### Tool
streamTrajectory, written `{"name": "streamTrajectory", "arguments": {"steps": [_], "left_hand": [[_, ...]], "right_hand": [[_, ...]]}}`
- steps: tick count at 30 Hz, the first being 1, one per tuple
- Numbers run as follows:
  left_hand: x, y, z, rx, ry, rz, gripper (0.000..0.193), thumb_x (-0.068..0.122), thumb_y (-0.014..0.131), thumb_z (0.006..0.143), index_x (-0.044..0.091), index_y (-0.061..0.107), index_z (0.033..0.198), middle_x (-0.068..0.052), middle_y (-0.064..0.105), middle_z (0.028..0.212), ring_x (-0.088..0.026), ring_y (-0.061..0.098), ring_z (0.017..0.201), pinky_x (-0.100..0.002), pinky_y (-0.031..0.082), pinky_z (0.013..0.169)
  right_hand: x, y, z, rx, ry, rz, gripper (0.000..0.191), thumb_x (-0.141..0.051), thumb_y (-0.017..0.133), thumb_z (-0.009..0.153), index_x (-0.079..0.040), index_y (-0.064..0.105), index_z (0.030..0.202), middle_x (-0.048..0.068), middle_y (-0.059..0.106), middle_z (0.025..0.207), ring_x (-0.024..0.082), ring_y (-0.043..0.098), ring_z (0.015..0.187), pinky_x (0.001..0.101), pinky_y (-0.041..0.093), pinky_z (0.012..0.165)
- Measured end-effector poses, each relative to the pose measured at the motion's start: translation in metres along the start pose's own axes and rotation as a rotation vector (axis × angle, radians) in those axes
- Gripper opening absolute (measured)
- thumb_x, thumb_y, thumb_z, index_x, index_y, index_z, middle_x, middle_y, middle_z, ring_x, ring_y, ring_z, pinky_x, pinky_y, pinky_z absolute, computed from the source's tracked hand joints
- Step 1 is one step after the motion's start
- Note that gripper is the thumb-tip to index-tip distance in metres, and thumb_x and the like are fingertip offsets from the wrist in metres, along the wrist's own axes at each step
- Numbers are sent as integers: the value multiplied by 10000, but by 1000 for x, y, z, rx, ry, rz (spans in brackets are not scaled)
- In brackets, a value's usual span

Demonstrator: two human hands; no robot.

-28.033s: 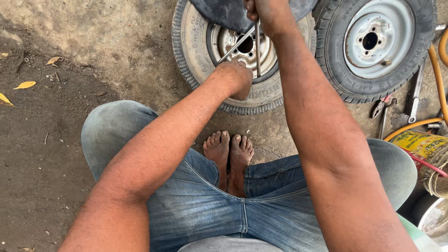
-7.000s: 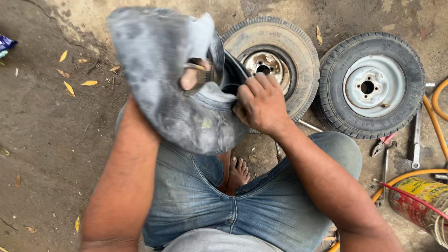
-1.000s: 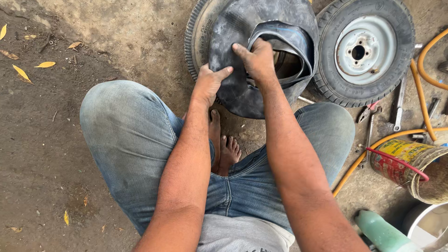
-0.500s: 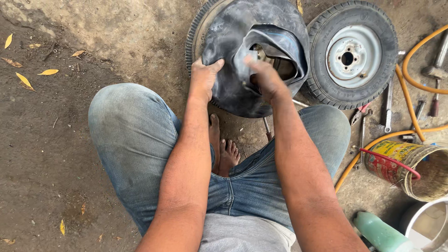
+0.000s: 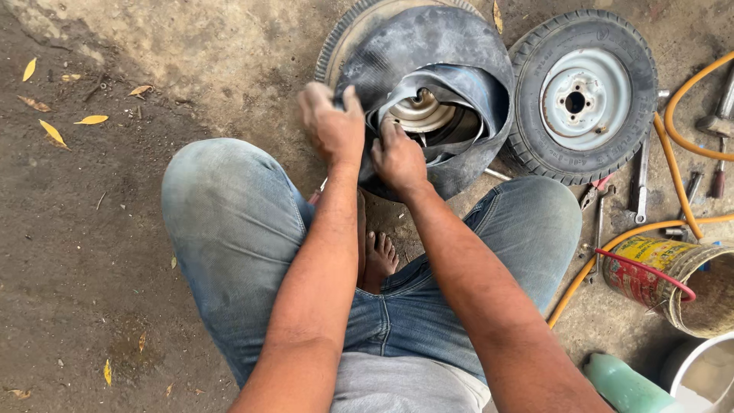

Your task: The person removes a tire inner tube from a wheel rim using tire levers and hands, then reinserts the tube into the tire and seats it onto the rim. The person uses tire levers to pry the tire bead over the rim edge and adjusts the tube by hand.

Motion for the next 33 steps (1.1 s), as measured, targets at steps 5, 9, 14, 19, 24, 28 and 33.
{"name": "streamTrajectory", "arguments": {"steps": [5,9,14,19,24,28,33], "left_hand": [[28,47,-1,-337,241,384,447,382,895,721,48,679,925,-204,730,879,-369,733,838,-461,580,739],[22,61,13,-403,267,331,239,272,845,788,74,721,838,-187,731,830,-343,727,790,-455,576,700],[-12,34,35,-164,-120,-304,190,115,786,839,-3,662,757,-157,722,724,-222,683,613,-435,538,569],[-41,23,30,-107,-369,-346,238,127,816,790,13,607,798,-163,724,760,-252,702,623,-457,551,556],[-44,27,17,-266,-158,140,277,291,860,748,46,733,764,-160,738,844,-342,717,848,-471,555,746],[-42,31,17,-241,-173,32,227,244,791,802,39,737,721,-141,732,783,-301,718,738,-436,563,648],[-46,42,14,-322,-429,-385,198,123,602,843,-11,653,707,-103,679,638,-178,646,466,-319,515,386]], "right_hand": [[-3,18,-1,-133,-86,-168,309,-282,640,956,-68,641,1180,217,722,1103,410,692,993,549,544,897],[-3,5,-2,-17,-97,-98,372,-203,703,868,1,650,1174,258,686,1060,443,669,894,548,533,804],[3,-22,-4,127,-73,205,447,-162,802,813,-6,632,1196,175,682,1097,396,679,1006,472,543,870],[-2,-20,1,112,-120,28,324,-186,862,754,-51,697,999,146,676,1059,374,664,1016,468,535,895],[6,-8,10,15,35,67,339,-240,851,775,-48,696,1007,151,707,1068,354,672,1036,462,534,910],[8,-12,10,53,46,-4,359,-213,826,776,-61,702,1077,160,725,1108,359,676,1047,466,528,921],[-1,-2,9,-13,71,-98,420,-300,794,820,-47,676,1134,166,728,1086,360,687,1035,485,528,901]]}}
Point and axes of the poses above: each hand's wrist, its own z-axis towards the middle knuckle, its own y-axis out of the palm, x = y × z, the point moved 6 cm from there along z, towards the middle knuckle
